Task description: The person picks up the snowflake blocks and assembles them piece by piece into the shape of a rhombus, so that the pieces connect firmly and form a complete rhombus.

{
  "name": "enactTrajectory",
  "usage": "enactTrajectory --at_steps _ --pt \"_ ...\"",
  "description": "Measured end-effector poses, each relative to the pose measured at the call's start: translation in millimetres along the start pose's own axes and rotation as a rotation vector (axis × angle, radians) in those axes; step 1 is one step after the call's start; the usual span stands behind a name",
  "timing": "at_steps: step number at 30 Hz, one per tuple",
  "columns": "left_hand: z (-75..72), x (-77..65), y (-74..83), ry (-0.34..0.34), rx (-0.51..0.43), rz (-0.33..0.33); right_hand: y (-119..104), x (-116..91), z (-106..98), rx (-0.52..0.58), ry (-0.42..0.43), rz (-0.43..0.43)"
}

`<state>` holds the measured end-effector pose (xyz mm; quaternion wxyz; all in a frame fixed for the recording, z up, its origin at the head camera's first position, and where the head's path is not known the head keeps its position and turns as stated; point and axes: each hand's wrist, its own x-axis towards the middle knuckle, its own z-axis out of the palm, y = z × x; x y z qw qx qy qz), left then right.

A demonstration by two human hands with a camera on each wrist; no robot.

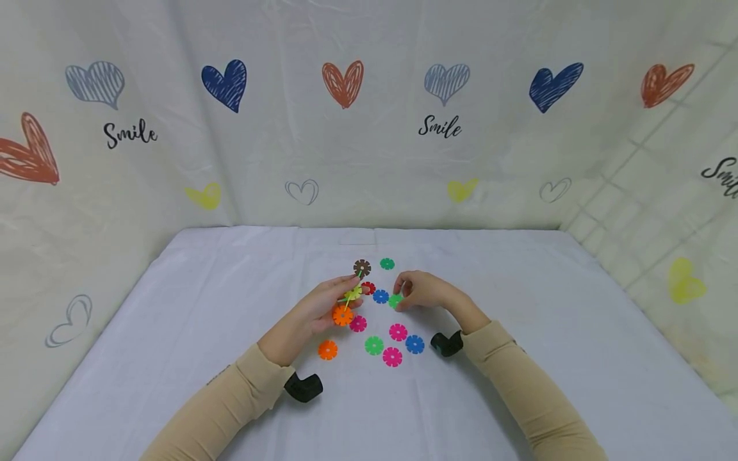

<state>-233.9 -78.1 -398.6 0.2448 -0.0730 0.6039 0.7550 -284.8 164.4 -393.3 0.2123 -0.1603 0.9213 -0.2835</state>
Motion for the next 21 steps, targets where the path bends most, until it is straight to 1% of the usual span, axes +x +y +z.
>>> enactTrajectory --at_steps 4,10,13,17,21 --pt "-0.4 -0.2 -0.4 0.000 0.007 -0.006 0 -2 1 0.010 0.019 0.001" --pt "-0.3 -1.1 -2.1 -0.003 0.007 -0.011 -1 -6 2 0.032 0.052 -0.024" --pt "0.2 -1.9 -1.3 -0.004 -0.005 -0.013 0 -9 -2 0.056 0.074 -0.046" --pt "1.5 -2.6 0.7 -0.029 -0.023 -0.004 2 -11 -10 0.165 0.133 -0.091" --pt "2.3 -2.2 0.9 -0.052 -0.031 0.015 1 -10 -16 0.283 0.204 -0.103"
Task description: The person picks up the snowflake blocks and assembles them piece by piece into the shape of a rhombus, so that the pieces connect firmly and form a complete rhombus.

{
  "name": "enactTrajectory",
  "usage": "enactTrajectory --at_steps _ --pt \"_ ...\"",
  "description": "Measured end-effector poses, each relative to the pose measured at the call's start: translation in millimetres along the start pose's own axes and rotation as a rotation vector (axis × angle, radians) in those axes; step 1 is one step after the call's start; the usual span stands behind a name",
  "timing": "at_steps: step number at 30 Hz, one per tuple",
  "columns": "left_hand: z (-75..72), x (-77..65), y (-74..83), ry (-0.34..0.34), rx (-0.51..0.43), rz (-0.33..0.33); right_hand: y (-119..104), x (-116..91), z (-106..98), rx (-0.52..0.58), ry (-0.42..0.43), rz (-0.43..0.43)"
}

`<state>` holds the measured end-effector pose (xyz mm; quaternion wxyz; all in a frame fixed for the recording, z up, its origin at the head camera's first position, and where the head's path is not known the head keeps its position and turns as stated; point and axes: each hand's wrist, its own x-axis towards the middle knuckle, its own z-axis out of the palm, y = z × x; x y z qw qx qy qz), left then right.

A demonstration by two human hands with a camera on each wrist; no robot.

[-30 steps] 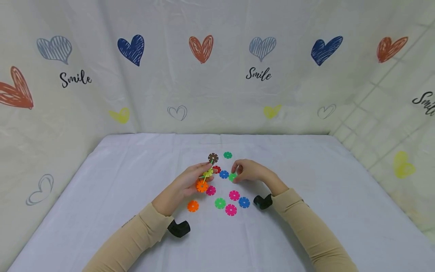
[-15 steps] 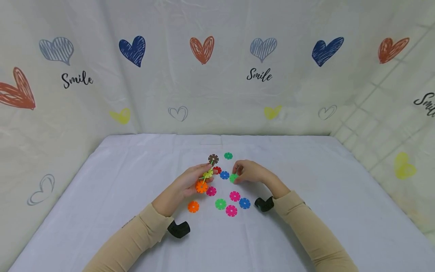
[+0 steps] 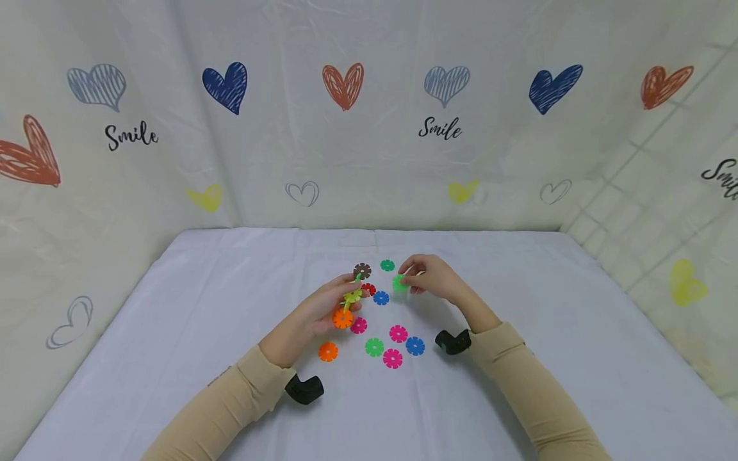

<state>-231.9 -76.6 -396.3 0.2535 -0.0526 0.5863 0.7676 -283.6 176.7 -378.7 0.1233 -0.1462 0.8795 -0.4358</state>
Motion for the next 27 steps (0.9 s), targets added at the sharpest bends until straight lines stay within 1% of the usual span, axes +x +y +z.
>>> enactTrajectory --at_steps 8,14,17,22,27 --pt "5.1 0.0 1.1 -0.028 -0.005 0.007 -5 6 2 0.177 0.111 -0.015" --pt "11.2 -0.5 2.4 -0.015 -0.030 -0.013 -9 9 8 0.278 0.170 -0.053" --pt "12.7 1.1 1.5 -0.025 -0.040 -0.012 -12 11 11 0.316 0.189 -0.069" --pt "15.9 3.5 -0.5 -0.072 -0.037 -0.006 -19 15 15 0.372 0.216 -0.090" --pt "19.0 3.4 -1.2 -0.085 -0.044 -0.009 -27 18 20 0.360 0.230 -0.106"
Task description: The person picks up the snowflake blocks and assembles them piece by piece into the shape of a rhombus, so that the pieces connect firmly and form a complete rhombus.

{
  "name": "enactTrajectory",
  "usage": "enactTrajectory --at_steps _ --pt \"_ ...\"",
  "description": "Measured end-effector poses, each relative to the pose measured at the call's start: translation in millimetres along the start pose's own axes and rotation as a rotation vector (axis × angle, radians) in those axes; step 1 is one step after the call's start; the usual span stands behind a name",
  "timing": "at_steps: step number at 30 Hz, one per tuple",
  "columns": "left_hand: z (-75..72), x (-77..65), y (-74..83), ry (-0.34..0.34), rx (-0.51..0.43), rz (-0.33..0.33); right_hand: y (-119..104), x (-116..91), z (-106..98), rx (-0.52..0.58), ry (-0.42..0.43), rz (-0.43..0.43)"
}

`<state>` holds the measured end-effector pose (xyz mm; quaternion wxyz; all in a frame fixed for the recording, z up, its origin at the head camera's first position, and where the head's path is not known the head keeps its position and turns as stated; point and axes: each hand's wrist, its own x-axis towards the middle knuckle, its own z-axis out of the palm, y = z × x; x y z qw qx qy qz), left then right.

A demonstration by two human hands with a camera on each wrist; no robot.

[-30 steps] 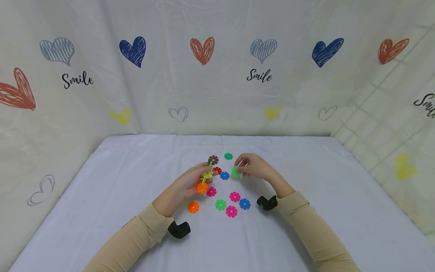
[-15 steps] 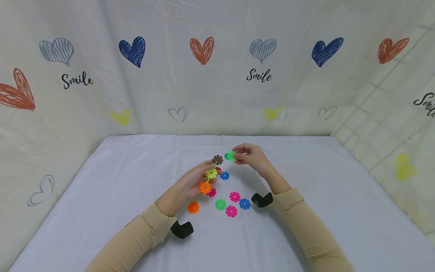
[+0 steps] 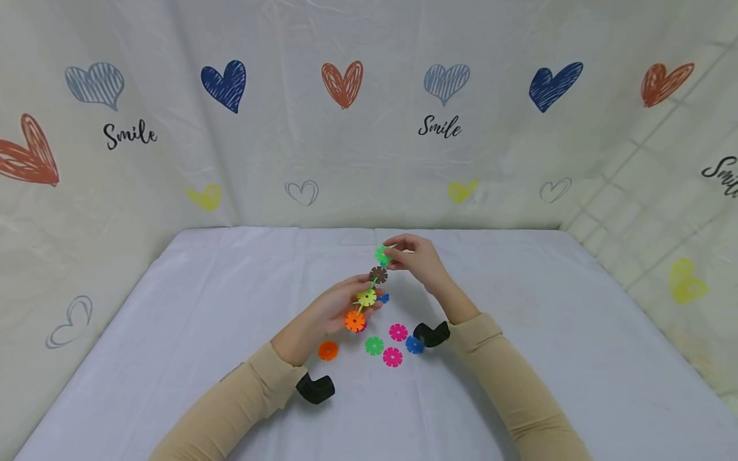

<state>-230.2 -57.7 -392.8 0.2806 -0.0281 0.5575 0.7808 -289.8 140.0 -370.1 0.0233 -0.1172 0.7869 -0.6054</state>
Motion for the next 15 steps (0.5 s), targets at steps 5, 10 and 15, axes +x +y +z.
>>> enactTrajectory --at_steps 5,10,15 --pt "1.2 1.7 -0.2 0.007 0.021 0.012 -3 2 7 -0.046 0.007 -0.009" --pt "2.2 2.9 0.0 0.018 0.046 0.018 -7 2 12 -0.181 0.007 -0.044" --pt "3.3 3.1 0.3 0.053 0.041 0.007 -13 -2 16 -0.318 0.014 -0.078"
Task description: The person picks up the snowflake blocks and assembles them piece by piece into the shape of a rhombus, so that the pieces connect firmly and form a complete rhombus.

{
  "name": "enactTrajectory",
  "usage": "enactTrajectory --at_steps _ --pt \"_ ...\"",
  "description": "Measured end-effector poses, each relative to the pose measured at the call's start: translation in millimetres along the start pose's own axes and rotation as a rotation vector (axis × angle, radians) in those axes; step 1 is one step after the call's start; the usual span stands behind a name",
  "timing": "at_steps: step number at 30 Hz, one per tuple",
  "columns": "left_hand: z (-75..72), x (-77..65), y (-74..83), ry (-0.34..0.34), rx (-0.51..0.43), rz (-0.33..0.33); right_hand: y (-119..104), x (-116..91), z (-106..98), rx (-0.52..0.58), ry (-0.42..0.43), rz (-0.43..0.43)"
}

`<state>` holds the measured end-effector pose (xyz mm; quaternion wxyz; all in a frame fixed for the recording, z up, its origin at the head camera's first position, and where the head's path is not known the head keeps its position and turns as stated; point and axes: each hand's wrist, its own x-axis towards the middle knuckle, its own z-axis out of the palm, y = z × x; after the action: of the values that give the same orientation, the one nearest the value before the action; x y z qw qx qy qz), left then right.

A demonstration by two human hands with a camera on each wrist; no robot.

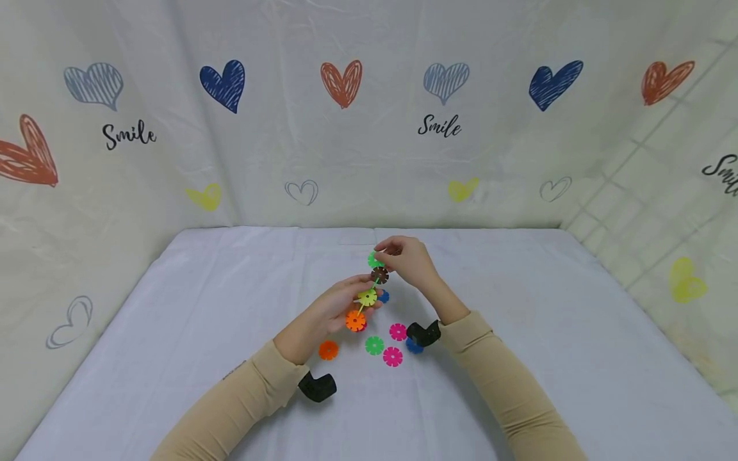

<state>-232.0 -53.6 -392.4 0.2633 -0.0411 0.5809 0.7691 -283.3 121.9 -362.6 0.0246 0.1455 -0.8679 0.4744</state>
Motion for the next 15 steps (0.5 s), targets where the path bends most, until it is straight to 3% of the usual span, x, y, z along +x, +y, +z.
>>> enactTrajectory --at_steps 15 --pt "1.0 1.8 -5.0 0.007 0.030 0.007 -9.3 -6.7 1.7 -0.175 0.055 -0.104"
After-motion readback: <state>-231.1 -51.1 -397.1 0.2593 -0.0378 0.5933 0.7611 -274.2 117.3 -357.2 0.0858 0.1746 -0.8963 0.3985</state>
